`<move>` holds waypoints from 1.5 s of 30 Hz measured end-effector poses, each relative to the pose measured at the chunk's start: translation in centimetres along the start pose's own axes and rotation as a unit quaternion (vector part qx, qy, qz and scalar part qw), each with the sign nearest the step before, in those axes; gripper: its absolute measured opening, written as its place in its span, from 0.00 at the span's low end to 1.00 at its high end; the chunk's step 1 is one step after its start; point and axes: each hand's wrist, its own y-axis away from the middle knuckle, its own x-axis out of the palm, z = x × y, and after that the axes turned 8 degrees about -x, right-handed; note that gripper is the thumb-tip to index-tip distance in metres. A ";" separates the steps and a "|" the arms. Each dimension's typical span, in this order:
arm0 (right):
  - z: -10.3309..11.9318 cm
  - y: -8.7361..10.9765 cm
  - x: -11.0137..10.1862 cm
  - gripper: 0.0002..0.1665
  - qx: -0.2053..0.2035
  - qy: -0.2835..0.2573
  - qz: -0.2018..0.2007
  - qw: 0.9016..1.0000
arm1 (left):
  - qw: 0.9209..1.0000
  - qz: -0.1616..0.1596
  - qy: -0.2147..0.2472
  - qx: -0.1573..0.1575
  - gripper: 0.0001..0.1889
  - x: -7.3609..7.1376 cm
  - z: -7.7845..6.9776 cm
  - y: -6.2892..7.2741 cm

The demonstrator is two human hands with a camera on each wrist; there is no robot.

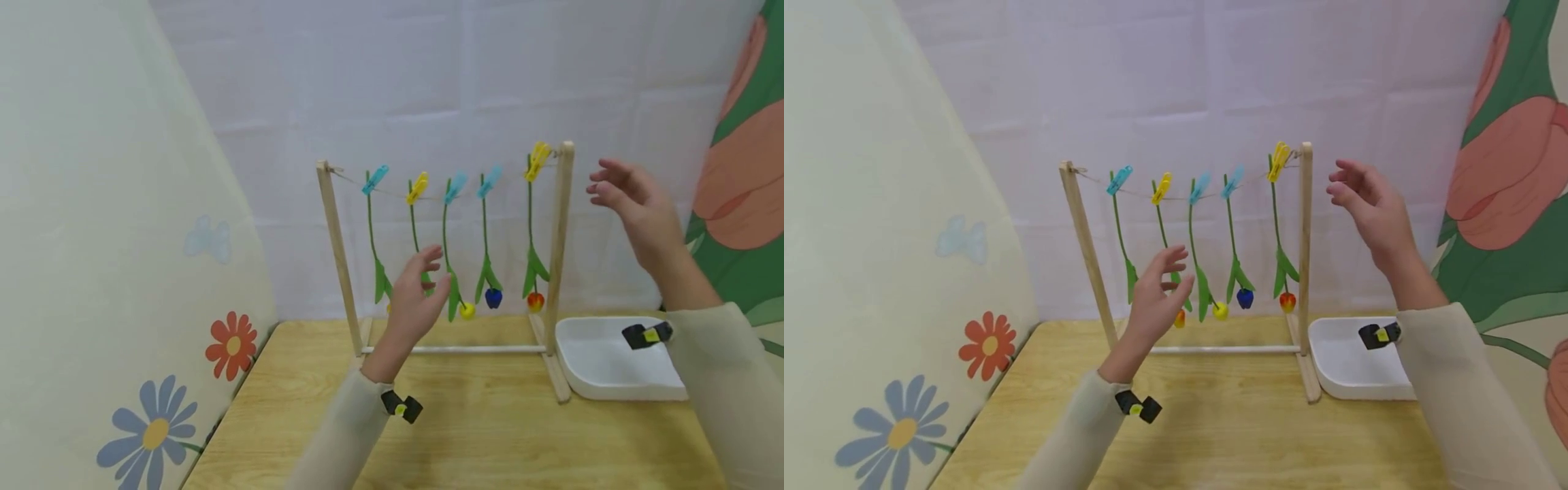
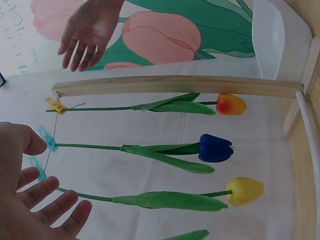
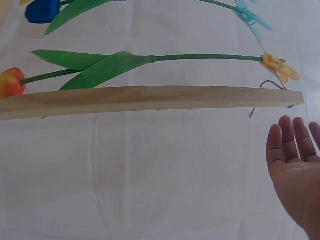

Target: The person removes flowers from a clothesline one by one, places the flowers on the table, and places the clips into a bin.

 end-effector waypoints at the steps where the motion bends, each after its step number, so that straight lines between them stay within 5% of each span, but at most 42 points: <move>1: 0.1 -0.3 0.1 0.21 0.001 -0.007 -0.004 1.000 | 1.000 0.004 0.008 0.003 0.25 0.3 -0.1 -0.2; 7: 0.6 -1.7 0.6 0.22 0.016 0.003 -0.017 1.000 | 0.999 0.028 0.031 0.004 0.25 1.5 -0.8 -1.1; 16: 1.1 -3.9 1.3 0.22 0.025 -0.078 -0.041 0.996 | 0.994 0.081 0.066 -0.028 0.25 3.4 -2.2 -2.9; 26: 1.3 -6.5 2.3 0.17 0.048 -0.118 -0.016 0.992 | 0.985 0.147 0.079 -0.039 0.26 4.3 -3.5 -5.1; 45: 0.9 -7.5 2.5 0.16 0.128 -0.152 0.014 0.980 | 0.978 0.161 0.112 -0.075 0.31 9.2 -4.7 -8.1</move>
